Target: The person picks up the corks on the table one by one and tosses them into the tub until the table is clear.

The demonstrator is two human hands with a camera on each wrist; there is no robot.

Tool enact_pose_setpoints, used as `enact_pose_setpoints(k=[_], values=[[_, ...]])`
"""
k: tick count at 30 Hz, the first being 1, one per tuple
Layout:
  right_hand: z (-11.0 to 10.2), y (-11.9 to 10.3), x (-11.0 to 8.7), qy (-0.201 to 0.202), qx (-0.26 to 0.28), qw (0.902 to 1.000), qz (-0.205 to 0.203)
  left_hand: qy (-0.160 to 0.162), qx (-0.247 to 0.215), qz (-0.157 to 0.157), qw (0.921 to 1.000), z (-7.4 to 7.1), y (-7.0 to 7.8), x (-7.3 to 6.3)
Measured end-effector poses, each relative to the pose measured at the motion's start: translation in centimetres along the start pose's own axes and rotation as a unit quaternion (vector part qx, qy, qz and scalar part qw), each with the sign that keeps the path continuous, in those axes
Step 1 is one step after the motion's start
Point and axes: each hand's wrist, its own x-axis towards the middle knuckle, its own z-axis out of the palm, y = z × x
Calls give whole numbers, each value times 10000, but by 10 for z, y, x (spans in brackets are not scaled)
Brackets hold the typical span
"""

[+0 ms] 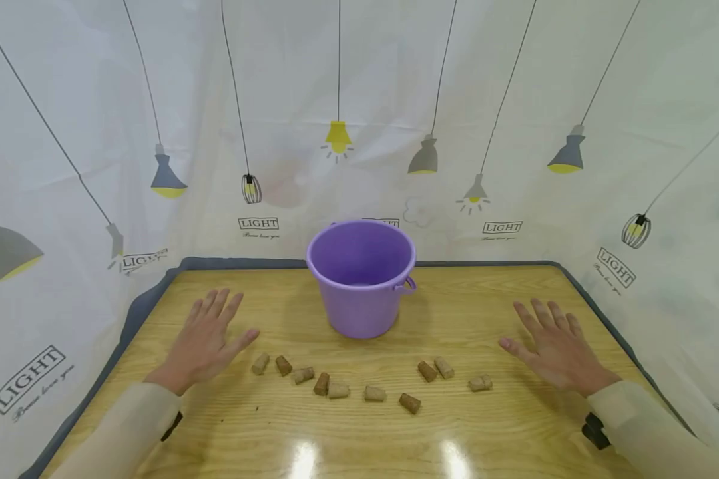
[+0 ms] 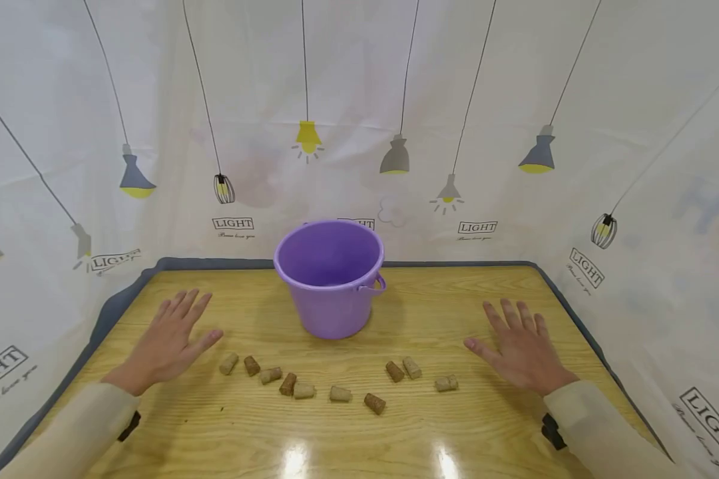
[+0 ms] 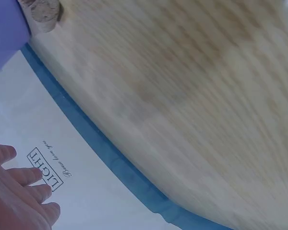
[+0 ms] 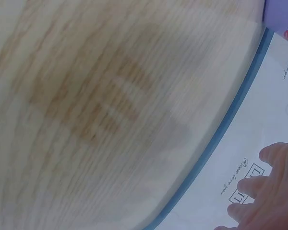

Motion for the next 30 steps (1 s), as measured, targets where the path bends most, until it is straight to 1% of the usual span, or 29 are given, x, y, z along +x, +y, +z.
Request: enact_pose_setpoints(k=[6,13,19,30], values=[[-4,-5,0,-60,10,10000,-18,-11,-80,64,9999,-3,8,9],[-5,-10,0,-15,31,10000,-94,1,-283,108,9995,-5,16,18],[-4,-13,1,-27,168,9998,-128,166,-349,205,9990,-5,23,27],[-4,-19,1,-27,268,9995,-177,473,-685,403,9957,-8,37,41]])
